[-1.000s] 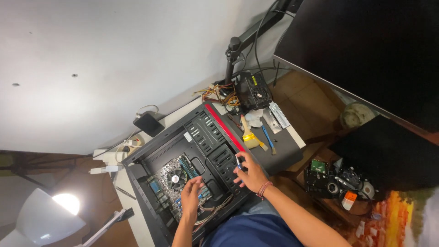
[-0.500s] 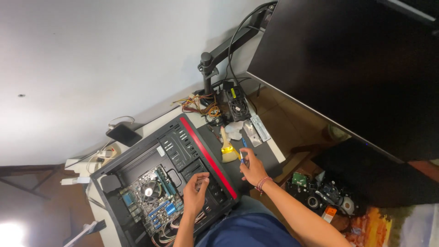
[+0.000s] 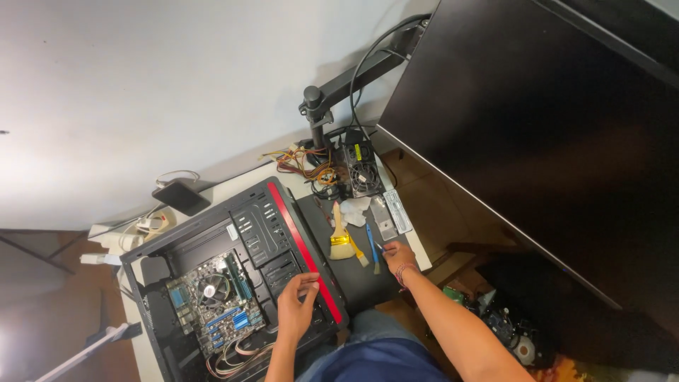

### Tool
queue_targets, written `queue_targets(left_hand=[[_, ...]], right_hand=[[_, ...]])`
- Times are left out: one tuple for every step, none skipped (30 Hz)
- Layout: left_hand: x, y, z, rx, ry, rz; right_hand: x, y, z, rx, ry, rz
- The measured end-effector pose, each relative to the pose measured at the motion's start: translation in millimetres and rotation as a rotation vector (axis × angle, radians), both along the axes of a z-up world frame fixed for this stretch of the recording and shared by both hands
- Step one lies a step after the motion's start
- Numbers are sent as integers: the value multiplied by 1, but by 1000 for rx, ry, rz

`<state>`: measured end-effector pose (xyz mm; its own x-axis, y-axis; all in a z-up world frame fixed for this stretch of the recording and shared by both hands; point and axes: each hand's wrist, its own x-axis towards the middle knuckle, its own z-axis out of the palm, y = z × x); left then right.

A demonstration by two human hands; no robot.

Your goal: The person works on an open desktop computer case on a workbench, using a screwdriver to fasten components inside the case. They then handle a hard drive, position it in the case, and connect cables to the internal parts.

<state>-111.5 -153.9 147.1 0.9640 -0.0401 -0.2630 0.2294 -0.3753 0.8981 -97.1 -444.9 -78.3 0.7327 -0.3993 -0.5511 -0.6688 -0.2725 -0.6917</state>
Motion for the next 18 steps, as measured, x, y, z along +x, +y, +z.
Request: queue_targets(left_hand=[[-2,-2,3,3,0,13],[-4,-4,5,9,11,22],[-5,-4,9,18,22,31],[-6,-6,11,22,21,44],[-8,-6,12,38,21,42],[-11,-7,14,54,21,41],[-13,-7,17,57,25,51],[-16,-6,20,68,12,43],[-18,-6,22,79,-4,34],[-20,-4,26,82,-4,42],[-22,-2,31,94,-13,36],[-23,-1,36,106,-22,30],[-25,2,37,109,-24,32],[-26,6,39,115,-20,37],[-28,8,39,120,-14,39],[-31,12,37,121,-14,38],[-33,18,34,94,-17,53],[-36,23,31,67,-21,68]], right_hand=[[3,0,1,3,0,13],[6,1,2,-19,36,-11],[9,3,2,-40,71,-36],[12,3,-8,-36,70,-22],[12,4,-18,-86,13,-6],[13,5,-28,-135,-45,10],[13,5,-29,-132,-43,21],[12,6,-31,-183,-143,52],[13,7,-32,-233,-246,81],[14,9,-20,-229,-247,89],[14,11,-6,-215,-246,92],[14,14,7,-202,-244,96],[14,16,18,-198,-246,97],[14,17,28,-224,-220,123],[12,17,39,-252,-191,146],[10,20,44,-250,-191,145],[8,21,51,-251,-188,141],[5,24,57,-252,-186,138]])
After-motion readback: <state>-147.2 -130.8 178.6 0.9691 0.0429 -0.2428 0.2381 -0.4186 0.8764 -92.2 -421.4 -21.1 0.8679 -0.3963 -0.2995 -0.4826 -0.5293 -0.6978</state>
